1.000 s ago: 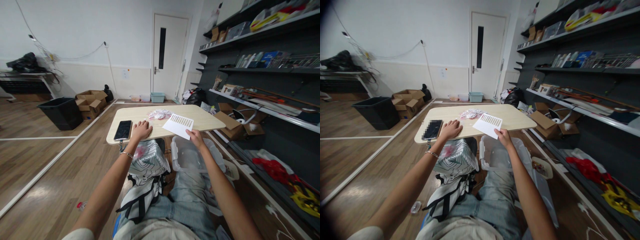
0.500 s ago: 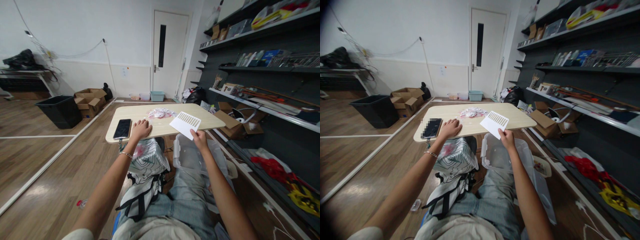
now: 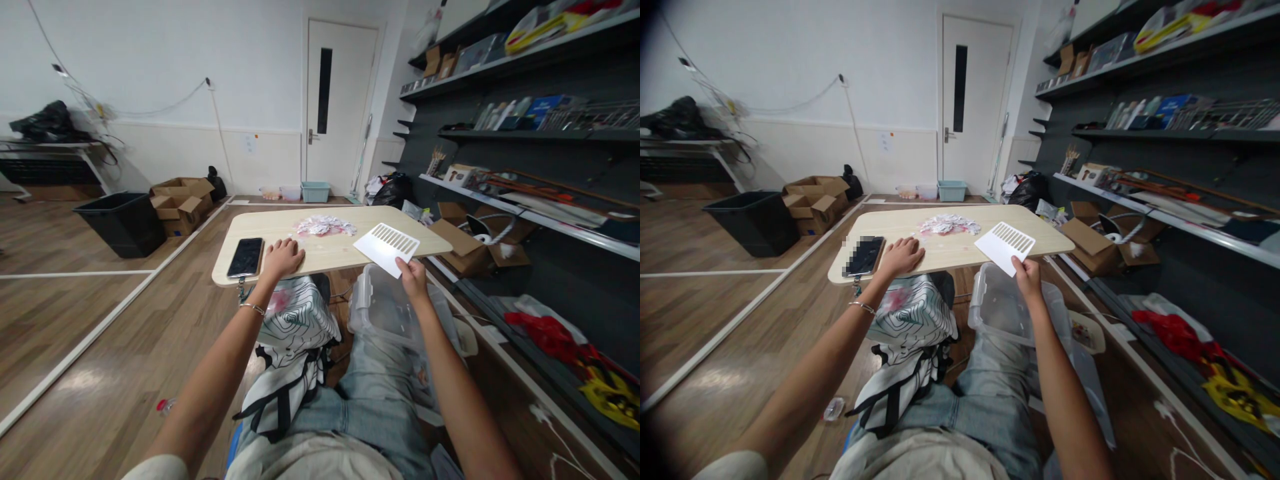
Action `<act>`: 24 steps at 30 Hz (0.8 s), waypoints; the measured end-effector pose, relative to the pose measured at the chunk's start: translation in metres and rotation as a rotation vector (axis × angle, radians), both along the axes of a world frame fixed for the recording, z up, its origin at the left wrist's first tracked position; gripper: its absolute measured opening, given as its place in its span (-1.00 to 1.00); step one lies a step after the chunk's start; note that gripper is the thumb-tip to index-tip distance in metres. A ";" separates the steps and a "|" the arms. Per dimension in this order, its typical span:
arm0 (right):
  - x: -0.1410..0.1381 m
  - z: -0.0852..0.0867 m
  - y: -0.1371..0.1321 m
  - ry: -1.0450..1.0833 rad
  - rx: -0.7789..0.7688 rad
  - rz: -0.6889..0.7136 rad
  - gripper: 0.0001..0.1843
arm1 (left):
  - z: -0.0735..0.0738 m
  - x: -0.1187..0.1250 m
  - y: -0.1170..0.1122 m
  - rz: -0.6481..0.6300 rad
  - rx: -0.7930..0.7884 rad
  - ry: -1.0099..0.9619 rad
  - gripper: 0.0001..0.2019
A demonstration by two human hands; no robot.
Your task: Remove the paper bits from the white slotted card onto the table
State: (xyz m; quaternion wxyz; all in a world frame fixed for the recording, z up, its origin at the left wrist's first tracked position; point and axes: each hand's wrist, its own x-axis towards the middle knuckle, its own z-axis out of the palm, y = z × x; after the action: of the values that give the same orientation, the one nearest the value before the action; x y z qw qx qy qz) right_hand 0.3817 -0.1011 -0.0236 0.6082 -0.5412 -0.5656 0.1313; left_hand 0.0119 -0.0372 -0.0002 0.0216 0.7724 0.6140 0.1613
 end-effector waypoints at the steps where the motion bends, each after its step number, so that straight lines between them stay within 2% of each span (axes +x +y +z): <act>1: -0.001 0.001 0.000 0.004 -0.005 0.008 -0.51 | 0.000 0.000 0.001 0.000 -0.002 0.000 -0.53; 7: -0.009 0.004 0.002 0.023 -0.029 0.062 -0.50 | -0.001 0.000 0.003 -0.001 -0.002 0.001 -0.54; 17: -0.010 0.003 0.004 -0.007 -0.037 0.050 -0.49 | -0.002 0.000 0.003 0.002 0.018 -0.017 -0.56; 24: -0.025 0.004 0.008 -0.052 -0.094 0.145 -0.45 | -0.002 0.000 0.002 0.001 0.016 -0.017 -0.55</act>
State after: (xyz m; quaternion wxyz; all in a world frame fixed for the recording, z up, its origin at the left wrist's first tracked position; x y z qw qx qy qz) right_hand 0.3570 -0.0930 -0.0194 0.5561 -0.5300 -0.6121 0.1875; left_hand 0.0116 -0.0351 -0.0019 0.0207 0.7707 0.6130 0.1730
